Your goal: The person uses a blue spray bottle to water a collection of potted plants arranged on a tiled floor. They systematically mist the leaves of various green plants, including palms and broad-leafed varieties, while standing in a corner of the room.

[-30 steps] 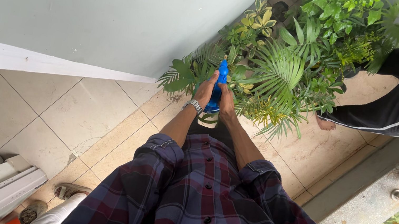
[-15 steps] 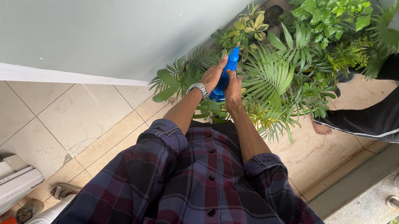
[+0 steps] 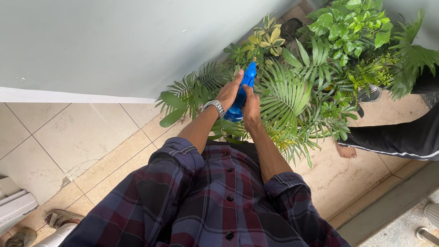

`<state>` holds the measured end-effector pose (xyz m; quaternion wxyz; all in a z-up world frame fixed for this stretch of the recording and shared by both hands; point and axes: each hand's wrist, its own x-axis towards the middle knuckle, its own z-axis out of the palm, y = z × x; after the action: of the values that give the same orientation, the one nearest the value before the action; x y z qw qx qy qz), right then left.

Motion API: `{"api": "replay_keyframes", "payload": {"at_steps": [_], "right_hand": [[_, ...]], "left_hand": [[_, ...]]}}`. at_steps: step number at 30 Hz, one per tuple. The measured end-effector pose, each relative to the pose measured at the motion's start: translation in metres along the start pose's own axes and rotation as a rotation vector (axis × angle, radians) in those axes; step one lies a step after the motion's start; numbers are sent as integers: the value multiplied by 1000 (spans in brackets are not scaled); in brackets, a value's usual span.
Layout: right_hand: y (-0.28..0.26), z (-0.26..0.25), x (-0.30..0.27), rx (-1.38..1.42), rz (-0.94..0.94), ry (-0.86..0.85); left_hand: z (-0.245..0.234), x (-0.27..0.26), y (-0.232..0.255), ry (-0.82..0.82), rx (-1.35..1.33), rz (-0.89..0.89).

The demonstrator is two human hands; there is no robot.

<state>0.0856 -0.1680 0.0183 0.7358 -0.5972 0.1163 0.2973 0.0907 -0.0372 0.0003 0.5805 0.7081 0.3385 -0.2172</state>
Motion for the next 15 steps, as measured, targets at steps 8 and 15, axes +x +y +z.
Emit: {"api": "replay_keyframes", "payload": {"at_steps": [8,15], "right_hand": [[-17,-4,-3,-64,40,-22],[-5,-16,5,-75,53,-93]], "left_hand": [[11,17,-13,35,-55,13],[13,19,-15,48,11,-17]]}}
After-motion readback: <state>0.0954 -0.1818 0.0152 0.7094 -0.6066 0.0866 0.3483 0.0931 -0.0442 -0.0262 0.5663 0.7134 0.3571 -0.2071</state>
